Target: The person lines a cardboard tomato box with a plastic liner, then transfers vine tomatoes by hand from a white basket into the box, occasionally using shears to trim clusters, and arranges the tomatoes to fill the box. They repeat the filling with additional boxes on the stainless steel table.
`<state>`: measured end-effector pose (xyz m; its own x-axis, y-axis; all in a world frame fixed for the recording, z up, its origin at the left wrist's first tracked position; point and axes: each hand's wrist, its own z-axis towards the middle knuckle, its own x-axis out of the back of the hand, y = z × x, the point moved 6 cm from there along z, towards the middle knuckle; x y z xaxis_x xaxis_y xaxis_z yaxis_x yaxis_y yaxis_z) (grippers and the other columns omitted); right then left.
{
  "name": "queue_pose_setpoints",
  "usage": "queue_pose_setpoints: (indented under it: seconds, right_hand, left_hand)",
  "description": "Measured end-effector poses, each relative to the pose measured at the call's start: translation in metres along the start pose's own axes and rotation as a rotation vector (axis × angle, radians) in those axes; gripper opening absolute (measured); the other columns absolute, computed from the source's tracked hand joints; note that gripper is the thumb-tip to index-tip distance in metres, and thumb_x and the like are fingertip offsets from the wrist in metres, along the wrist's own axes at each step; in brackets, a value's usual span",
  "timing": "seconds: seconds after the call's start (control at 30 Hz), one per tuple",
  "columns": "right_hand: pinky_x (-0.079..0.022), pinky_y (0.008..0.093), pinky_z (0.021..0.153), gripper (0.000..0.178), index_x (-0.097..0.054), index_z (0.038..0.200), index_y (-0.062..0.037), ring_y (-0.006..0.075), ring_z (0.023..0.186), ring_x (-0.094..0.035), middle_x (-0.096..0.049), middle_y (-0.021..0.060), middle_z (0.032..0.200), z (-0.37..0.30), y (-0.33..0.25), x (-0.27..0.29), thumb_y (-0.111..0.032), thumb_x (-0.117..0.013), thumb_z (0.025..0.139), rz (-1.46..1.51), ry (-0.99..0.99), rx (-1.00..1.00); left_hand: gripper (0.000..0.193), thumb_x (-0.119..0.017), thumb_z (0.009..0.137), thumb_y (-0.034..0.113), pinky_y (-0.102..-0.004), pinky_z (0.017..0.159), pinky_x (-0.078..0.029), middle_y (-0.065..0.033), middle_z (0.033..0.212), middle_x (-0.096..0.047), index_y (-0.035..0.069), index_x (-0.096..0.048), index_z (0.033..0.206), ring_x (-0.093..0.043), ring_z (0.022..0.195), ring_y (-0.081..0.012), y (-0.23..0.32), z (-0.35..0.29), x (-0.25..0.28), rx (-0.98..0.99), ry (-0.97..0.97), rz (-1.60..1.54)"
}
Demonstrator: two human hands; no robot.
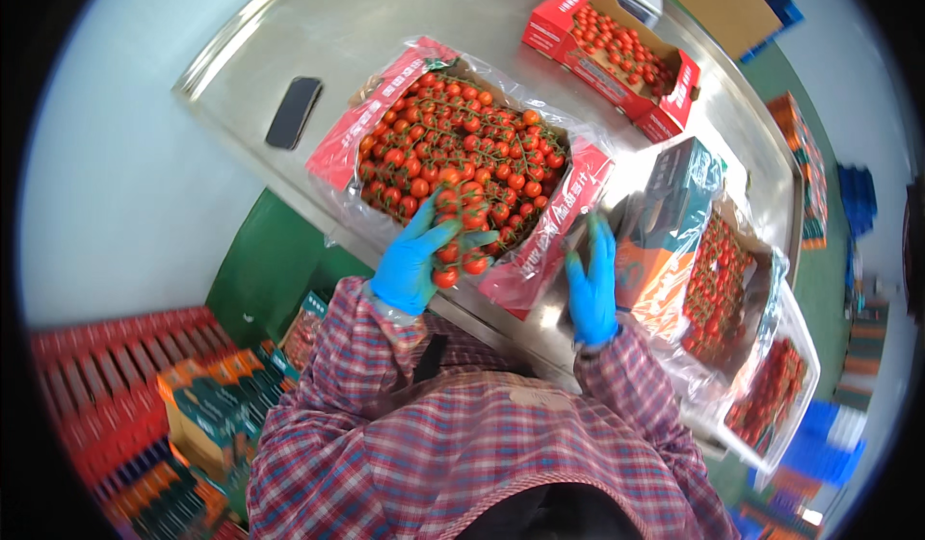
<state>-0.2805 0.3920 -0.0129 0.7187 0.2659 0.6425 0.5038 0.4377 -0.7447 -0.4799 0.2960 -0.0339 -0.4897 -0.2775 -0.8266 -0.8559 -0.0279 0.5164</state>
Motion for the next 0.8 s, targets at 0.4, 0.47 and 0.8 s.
queue_pose_setpoints:
  seconds: [0.4,0.47,0.8]
  right_hand:
    - [-0.051,0.0451,0.072,0.065,-0.033,0.131,-0.0056,0.0364,0.090,-0.059,-0.043,0.0212,0.122,0.147,0.059,-0.087,-0.016,-0.061,0.074,-0.997,0.044,-0.802]
    - [-0.050,0.0454,0.074,0.065,-0.034,0.132,-0.0070,0.0378,0.090,-0.060,-0.044,0.0218,0.122,0.152,0.065,-0.081,-0.017,-0.061,0.074,-0.954,-0.022,-0.825]
    - [-0.045,0.0398,0.088,0.065,-0.045,0.131,-0.0204,0.0342,0.103,-0.055,-0.056,0.0170,0.115,0.144,0.086,-0.037,-0.016,-0.057,0.068,-0.518,0.024,-0.628]
  left_hand:
    - [0.063,-0.050,0.088,0.004,-0.0323,0.080,-0.049,-0.0121,0.122,-0.049,0.006,-0.017,0.142,-0.061,0.095,-0.0252,0.019,0.150,0.049,0.194,-0.115,0.311]
    - [0.064,-0.050,0.088,0.004,-0.0315,0.079,-0.049,-0.0123,0.120,-0.050,0.006,-0.016,0.142,-0.062,0.093,-0.0238,0.007,0.164,0.047,0.234,-0.081,0.337]
    - [0.070,-0.066,0.077,0.017,-0.0386,0.092,-0.042,-0.0215,0.124,-0.043,0.001,-0.031,0.135,-0.049,0.107,-0.0345,-0.039,0.203,0.013,-0.020,-0.414,1.553]
